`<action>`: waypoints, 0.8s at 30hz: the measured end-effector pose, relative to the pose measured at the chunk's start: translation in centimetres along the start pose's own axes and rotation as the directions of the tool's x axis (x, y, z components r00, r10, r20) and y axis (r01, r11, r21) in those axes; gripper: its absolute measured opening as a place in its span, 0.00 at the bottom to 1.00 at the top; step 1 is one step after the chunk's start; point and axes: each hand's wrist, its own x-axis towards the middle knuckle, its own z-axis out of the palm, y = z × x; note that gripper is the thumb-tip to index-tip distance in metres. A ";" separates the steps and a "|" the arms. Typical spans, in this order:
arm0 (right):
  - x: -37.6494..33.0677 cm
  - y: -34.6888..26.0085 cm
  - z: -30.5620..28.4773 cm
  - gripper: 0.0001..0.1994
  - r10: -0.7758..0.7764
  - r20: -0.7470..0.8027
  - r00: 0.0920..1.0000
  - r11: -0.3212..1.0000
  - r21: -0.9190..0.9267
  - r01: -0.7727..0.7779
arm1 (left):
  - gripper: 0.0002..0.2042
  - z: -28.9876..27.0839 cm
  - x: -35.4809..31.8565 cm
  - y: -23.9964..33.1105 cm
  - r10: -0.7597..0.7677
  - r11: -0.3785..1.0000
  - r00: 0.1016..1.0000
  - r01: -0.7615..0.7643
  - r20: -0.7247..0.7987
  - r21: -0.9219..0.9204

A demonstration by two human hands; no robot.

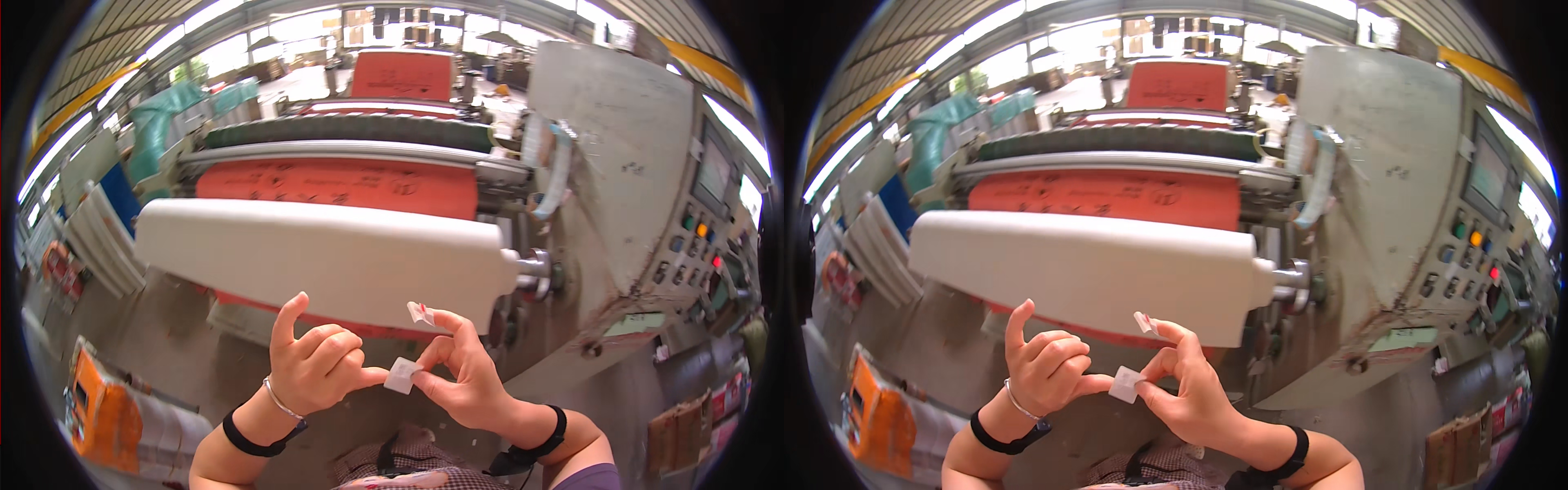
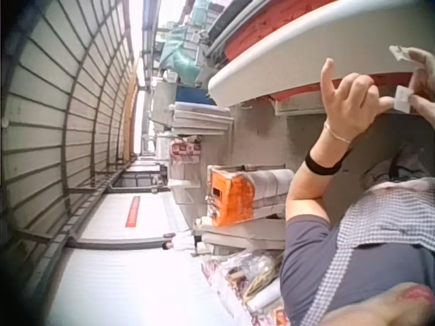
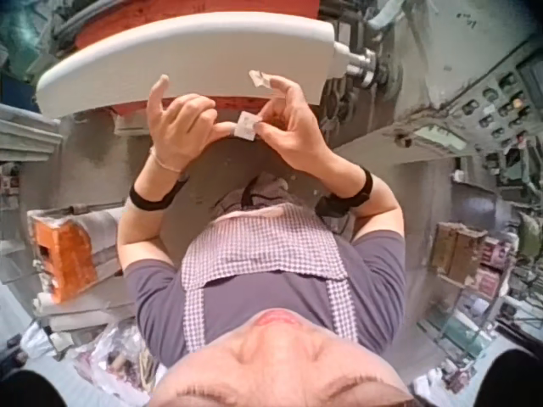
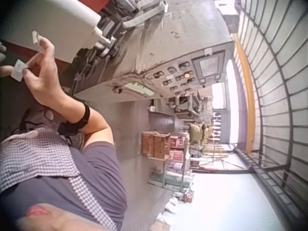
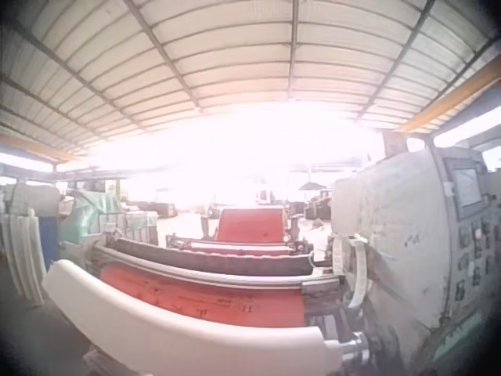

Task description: Operating an industrial laminating or printing machine for protective floor film, including material adjustment and control panel use.

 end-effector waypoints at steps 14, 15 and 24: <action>-4.7 -1.6 -23.1 0.43 -0.581 -0.684 0.441 0.808 -0.548 0.214 | 0.40 19.8 5.9 -1.3 -0.205 0.940 0.782 0.325 0.589 -0.105; -4.8 -2.0 -24.4 0.43 -0.669 -0.649 0.362 0.732 -0.659 0.173 | 0.44 20.6 6.2 -1.7 -0.240 0.930 0.718 0.364 0.653 -0.059; 0.0 -5.1 -29.9 0.42 -0.896 -0.440 0.064 0.433 -0.895 -0.106 | 0.54 22.5 7.1 -3.6 -0.183 0.935 0.650 0.348 0.738 -0.075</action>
